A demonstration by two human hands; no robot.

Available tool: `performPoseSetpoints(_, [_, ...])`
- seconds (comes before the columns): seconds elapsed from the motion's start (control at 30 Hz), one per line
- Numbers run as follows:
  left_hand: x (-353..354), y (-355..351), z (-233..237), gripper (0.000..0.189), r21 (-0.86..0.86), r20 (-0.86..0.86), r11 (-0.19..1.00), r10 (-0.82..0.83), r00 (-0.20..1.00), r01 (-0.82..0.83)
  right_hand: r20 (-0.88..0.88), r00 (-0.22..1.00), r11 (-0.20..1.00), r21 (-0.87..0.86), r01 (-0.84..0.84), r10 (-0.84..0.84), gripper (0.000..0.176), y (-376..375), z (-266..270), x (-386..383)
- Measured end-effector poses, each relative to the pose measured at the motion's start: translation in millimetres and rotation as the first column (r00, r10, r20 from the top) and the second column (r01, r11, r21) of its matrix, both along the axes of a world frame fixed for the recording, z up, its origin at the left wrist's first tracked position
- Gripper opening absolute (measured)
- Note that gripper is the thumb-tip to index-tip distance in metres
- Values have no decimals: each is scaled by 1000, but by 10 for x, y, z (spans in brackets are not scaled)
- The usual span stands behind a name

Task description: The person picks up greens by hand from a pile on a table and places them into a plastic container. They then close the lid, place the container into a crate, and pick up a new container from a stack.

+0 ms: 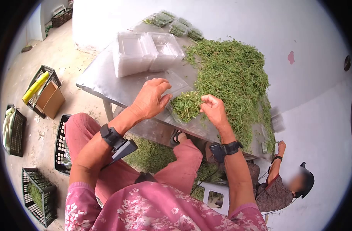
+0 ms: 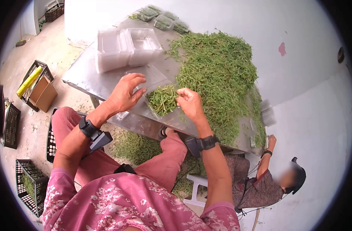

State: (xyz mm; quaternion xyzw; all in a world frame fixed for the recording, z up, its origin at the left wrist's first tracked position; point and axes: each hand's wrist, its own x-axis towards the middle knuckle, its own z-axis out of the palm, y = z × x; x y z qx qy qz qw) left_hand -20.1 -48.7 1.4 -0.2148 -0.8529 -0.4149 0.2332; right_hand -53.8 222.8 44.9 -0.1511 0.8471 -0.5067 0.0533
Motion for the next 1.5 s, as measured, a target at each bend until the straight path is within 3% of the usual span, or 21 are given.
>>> performPoseSetpoints(0.2, [99, 154, 65, 39, -135, -102, 983, -137, 985, 122, -1, 999, 999, 11, 35, -35, 22, 54, 5, -34])
performPoseSetpoints(0.3, [174, 291, 75, 44, -177, -281, 960, -260, 924, 216, -16, 1000, 1000, -9, -14, 14, 21, -19, 26, -19])
performPoseSetpoints(0.33, [211, 330, 87, 48, -264, -304, 943, -282, 910, 204, -19, 999, 999, -36, -40, 40, 21, -59, 30, 2])
performPoseSetpoints(0.47, [236, 418, -60, 50, -412, -176, 873, -356, 918, 260, 9, 998, 997, -47, -66, 67, 21, -75, -28, -21])
performPoseSetpoints(0.57, [237, 423, -145, 48, -416, -151, 875, -336, 930, 248, 13, 995, 995, -11, 99, -99, 20, -40, 76, -36])
performPoseSetpoints(0.67, [244, 417, -126, 47, -398, -111, 879, -331, 937, 263, 54, 985, 977, -122, 172, -167, 17, 212, 58, -164])
performPoseSetpoints(0.87, [237, 415, -104, 50, -425, -121, 867, -338, 933, 260, 20, 983, 937, -298, 180, -183, 8, 334, 192, -79])
performPoseSetpoints(1.1, [298, 492, -62, 61, -413, -277, 884, -351, 894, 219, -54, 975, 876, -452, 169, -216, 10, 418, 296, -46])
performPoseSetpoints(1.23, [290, 532, -124, 65, -457, -208, 868, -315, 926, 193, -198, 945, 929, -319, 191, -262, 19, 280, 337, 36])
performPoseSetpoints(1.33, [279, 534, -154, 66, -509, -165, 841, -306, 937, 185, -335, 909, 969, -114, 220, -246, 19, 129, 374, 112])
performPoseSetpoints(1.43, [281, 550, -154, 63, -482, -224, 857, -320, 920, 181, -527, 817, 909, 180, 377, -234, 14, -121, 422, 240])
performPoseSetpoints(1.5, [291, 542, -124, 56, -416, -283, 889, -327, 902, 192, -641, 759, 891, 274, 362, -112, 13, -201, 361, 221])
